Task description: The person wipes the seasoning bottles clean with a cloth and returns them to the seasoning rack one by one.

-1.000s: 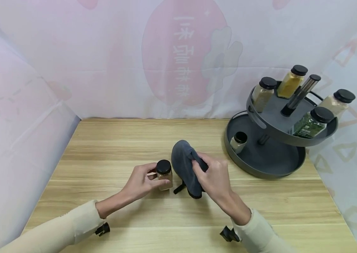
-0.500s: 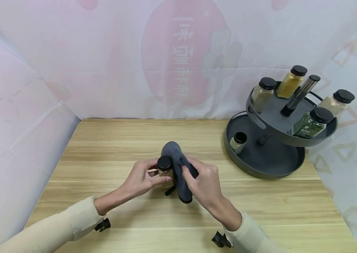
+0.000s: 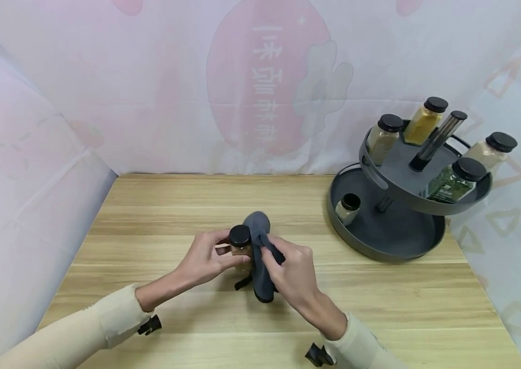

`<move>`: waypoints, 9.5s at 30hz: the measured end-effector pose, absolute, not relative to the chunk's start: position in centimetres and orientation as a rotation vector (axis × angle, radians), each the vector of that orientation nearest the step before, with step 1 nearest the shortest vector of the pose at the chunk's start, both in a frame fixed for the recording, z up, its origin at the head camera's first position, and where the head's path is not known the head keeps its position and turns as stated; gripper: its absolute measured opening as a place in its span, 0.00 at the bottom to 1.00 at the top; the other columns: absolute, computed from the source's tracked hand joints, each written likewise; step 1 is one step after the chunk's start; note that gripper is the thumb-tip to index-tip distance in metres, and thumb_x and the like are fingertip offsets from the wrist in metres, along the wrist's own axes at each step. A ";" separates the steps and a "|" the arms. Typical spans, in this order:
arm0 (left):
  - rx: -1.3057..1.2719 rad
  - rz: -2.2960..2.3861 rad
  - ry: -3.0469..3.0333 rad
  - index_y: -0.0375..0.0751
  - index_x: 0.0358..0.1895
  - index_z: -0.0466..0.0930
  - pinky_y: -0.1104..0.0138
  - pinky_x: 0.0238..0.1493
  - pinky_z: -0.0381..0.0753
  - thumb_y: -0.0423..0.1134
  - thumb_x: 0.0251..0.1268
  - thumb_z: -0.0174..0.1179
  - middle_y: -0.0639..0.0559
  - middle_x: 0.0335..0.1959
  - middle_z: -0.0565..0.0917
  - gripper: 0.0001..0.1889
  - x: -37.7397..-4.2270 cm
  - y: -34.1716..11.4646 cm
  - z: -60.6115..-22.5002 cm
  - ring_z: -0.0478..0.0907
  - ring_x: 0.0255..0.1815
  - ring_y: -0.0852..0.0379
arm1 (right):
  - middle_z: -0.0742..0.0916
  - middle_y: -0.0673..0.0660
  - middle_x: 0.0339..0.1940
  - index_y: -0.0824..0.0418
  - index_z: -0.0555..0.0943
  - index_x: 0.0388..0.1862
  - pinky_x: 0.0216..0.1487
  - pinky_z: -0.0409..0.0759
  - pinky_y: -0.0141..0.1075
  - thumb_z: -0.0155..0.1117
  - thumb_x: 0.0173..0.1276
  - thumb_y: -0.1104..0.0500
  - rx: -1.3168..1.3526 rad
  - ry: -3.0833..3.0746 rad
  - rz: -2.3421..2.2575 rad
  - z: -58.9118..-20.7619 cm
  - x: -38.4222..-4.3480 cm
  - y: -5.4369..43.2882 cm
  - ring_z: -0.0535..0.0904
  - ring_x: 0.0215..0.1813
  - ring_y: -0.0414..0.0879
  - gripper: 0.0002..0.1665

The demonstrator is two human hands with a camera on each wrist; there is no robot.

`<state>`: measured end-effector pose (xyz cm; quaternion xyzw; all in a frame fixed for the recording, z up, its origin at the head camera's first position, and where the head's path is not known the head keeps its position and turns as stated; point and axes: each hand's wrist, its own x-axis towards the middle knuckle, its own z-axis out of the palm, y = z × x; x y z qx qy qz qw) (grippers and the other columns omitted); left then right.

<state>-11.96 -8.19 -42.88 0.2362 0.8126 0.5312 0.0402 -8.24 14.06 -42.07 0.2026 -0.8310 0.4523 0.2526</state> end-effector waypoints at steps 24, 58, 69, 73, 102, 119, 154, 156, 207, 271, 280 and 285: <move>0.718 1.658 2.481 0.44 0.51 0.88 0.63 0.45 0.89 0.39 0.60 0.80 0.56 0.33 0.85 0.17 -12.2 -8.2 -41.2 0.83 0.37 0.57 | 0.93 0.57 0.34 0.65 0.90 0.42 0.28 0.83 0.25 0.70 0.67 0.73 0.524 -2.343 1.259 -42.4 -8.4 13.7 0.87 0.31 0.38 0.08; 0.733 1.622 2.514 0.43 0.52 0.87 0.65 0.48 0.89 0.40 0.60 0.80 0.55 0.35 0.86 0.18 -12.5 -8.4 -40.5 0.82 0.37 0.58 | 0.93 0.59 0.34 0.66 0.90 0.41 0.29 0.83 0.25 0.71 0.67 0.72 0.550 -2.318 1.223 -42.0 -9.1 13.5 0.91 0.31 0.44 0.06; 0.709 1.664 2.507 0.43 0.46 0.87 0.62 0.51 0.89 0.39 0.58 0.81 0.54 0.32 0.85 0.16 -12.5 -8.3 -40.4 0.85 0.40 0.58 | 0.93 0.59 0.36 0.66 0.90 0.43 0.35 0.84 0.25 0.71 0.66 0.72 0.570 -2.215 1.206 -41.6 -8.7 13.2 0.91 0.35 0.45 0.08; 0.725 1.693 2.501 0.43 0.49 0.87 0.64 0.53 0.88 0.39 0.59 0.80 0.53 0.33 0.85 0.17 -12.5 -8.4 -39.8 0.86 0.41 0.56 | 0.93 0.59 0.33 0.67 0.90 0.40 0.27 0.82 0.24 0.72 0.65 0.72 0.562 -2.315 1.195 -42.4 -8.6 13.3 0.89 0.30 0.41 0.06; 0.644 1.608 2.423 0.42 0.47 0.88 0.62 0.54 0.88 0.35 0.56 0.81 0.55 0.33 0.84 0.16 -12.0 -9.9 -42.1 0.82 0.38 0.58 | 0.93 0.62 0.37 0.68 0.91 0.46 0.32 0.89 0.42 0.75 0.64 0.71 0.496 -2.406 0.968 -40.3 -10.6 17.8 0.92 0.31 0.50 0.11; 0.645 1.402 2.491 0.38 0.56 0.86 0.55 0.65 0.82 0.37 0.55 0.82 0.49 0.51 0.91 0.24 -12.6 -10.7 -46.4 0.87 0.59 0.51 | 0.92 0.60 0.29 0.67 0.91 0.43 0.26 0.79 0.27 0.75 0.62 0.71 0.448 -2.346 0.873 -39.3 -10.8 20.1 0.85 0.20 0.44 0.09; 0.492 1.495 2.605 0.29 0.70 0.73 0.53 0.69 0.79 0.37 0.48 0.85 0.39 0.64 0.81 0.45 -11.1 -9.5 -49.3 0.79 0.67 0.43 | 0.93 0.62 0.34 0.67 0.91 0.45 0.32 0.82 0.26 0.75 0.63 0.70 0.398 -2.394 0.906 -40.0 -10.5 20.7 0.89 0.26 0.48 0.11; 0.377 1.496 2.674 0.29 0.71 0.70 0.53 0.66 0.81 0.43 0.45 0.88 0.38 0.65 0.78 0.50 -10.5 -8.9 -49.3 0.77 0.66 0.43 | 0.93 0.62 0.35 0.67 0.91 0.46 0.33 0.81 0.24 0.75 0.63 0.70 0.394 -2.395 0.913 -40.1 -10.6 20.7 0.90 0.27 0.49 0.11; 0.494 1.694 2.533 0.42 0.56 0.86 0.64 0.60 0.85 0.33 0.57 0.80 0.52 0.50 0.91 0.22 -11.0 -9.3 -49.4 0.87 0.55 0.56 | 0.93 0.60 0.35 0.68 0.92 0.42 0.33 0.85 0.31 0.77 0.62 0.69 0.380 -2.409 0.965 -41.2 -10.1 19.1 0.91 0.31 0.49 0.09; 0.743 1.681 2.483 0.40 0.54 0.86 0.60 0.56 0.87 0.35 0.62 0.77 0.51 0.39 0.90 0.18 -12.8 -8.4 -41.2 0.87 0.44 0.55 | 0.93 0.58 0.32 0.65 0.91 0.40 0.28 0.82 0.24 0.72 0.66 0.72 0.522 -2.360 1.215 -42.2 -8.5 13.6 0.87 0.31 0.38 0.07; 0.763 1.673 2.462 0.37 0.54 0.86 0.56 0.56 0.87 0.33 0.60 0.78 0.48 0.44 0.91 0.19 -12.9 -8.6 -41.8 0.89 0.46 0.54 | 0.94 0.59 0.37 0.65 0.92 0.46 0.30 0.84 0.26 0.73 0.66 0.71 0.533 -2.267 1.236 -41.3 -8.7 13.4 0.91 0.34 0.43 0.10; 0.702 1.686 2.474 0.39 0.55 0.86 0.60 0.57 0.86 0.34 0.62 0.77 0.49 0.43 0.91 0.19 -12.8 -8.5 -41.2 0.89 0.48 0.52 | 0.92 0.55 0.29 0.64 0.91 0.40 0.25 0.80 0.24 0.72 0.67 0.71 0.526 -2.309 1.225 -42.0 -8.4 13.3 0.84 0.27 0.35 0.06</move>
